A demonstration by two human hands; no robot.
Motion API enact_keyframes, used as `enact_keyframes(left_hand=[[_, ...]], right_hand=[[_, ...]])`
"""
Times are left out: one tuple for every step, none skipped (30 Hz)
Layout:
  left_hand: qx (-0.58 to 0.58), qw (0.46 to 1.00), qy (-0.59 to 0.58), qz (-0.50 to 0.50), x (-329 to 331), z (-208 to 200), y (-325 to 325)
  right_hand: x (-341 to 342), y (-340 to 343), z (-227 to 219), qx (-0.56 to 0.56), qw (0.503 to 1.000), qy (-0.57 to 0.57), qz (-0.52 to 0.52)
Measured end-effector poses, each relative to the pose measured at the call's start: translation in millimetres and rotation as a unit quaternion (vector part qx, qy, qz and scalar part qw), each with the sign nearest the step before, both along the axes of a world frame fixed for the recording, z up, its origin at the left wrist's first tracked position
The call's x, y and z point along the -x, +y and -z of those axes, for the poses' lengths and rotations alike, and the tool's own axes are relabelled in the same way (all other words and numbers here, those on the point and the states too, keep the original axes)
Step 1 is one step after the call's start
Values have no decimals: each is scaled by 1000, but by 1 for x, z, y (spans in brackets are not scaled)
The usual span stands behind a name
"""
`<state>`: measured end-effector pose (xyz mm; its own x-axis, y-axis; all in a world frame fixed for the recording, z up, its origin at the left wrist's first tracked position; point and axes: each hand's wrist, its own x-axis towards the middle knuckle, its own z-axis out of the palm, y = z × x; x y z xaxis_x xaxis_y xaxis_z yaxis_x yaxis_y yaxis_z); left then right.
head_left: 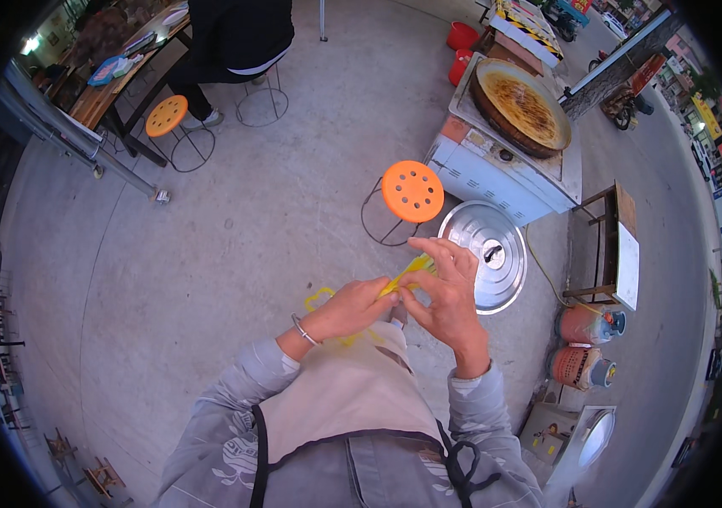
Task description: The person stands at an outdoor food stall and uses their hands to separate a bundle of yellow noodles. They repeatedly pull strands apart and shake the bundle to loosen the noodles, handling the food directly without tools.
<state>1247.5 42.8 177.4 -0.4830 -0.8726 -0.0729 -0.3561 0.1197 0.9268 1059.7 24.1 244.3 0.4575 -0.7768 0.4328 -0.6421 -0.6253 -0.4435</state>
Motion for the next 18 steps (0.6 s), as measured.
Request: enact_keyframes(left_hand=[[3,1000,-6,2,0,-1,0],[6,1000,-13,5,0,-1,0],[5,1000,-11,4,0,-1,1],[4,1000,-9,3,1,-2,1],[4,1000,-7,2,1,-2,1],[1,1000,-7,2,1,-4,1],[-3,1000,-6,2,2,-8,1],[-6,1000,-6,2,2,-10,1],[-12,1000,-6,5,2,-9,1],[-17,1000,-6,8,2,-8,0],[-22,1000,-6,11,1,-8,0],[-21,1000,5,8,1,-6,0],[-20,1000,15,6,1,-3,1],[-18,1000,24,3,1,-4,1],[-61,995,76,12,0,-8,1],[-104,986,127,20,-1,-14,2],[-146,973,178,29,-2,-19,2],[-174,964,198,33,-2,-19,2]], right_hand=[[0,1,0,-6,1000,-1,-1],[-1,1,1,-12,1000,-1,-2],[-2,2,1,-18,1000,-2,-3],[-3,3,1,-17,1000,-2,-4],[-3,3,0,-17,1000,-2,-4],[-4,4,0,-16,1000,-2,-5],[-4,4,1,-20,1000,3,-7],[-3,4,4,-22,1000,7,-9],[-3,4,6,-25,1000,11,-11],[-3,4,8,-26,1000,7,-14],[-4,4,10,-27,999,4,-18],[-4,4,11,-28,999,1,-22],[-3,4,10,-28,999,-10,-28],[-2,4,7,-28,999,-22,-33],[0,3,6,-28,998,-34,-39],[2,3,8,-40,997,-61,-14],[7,3,12,-53,995,-87,11],[11,3,16,-65,991,-113,37]])
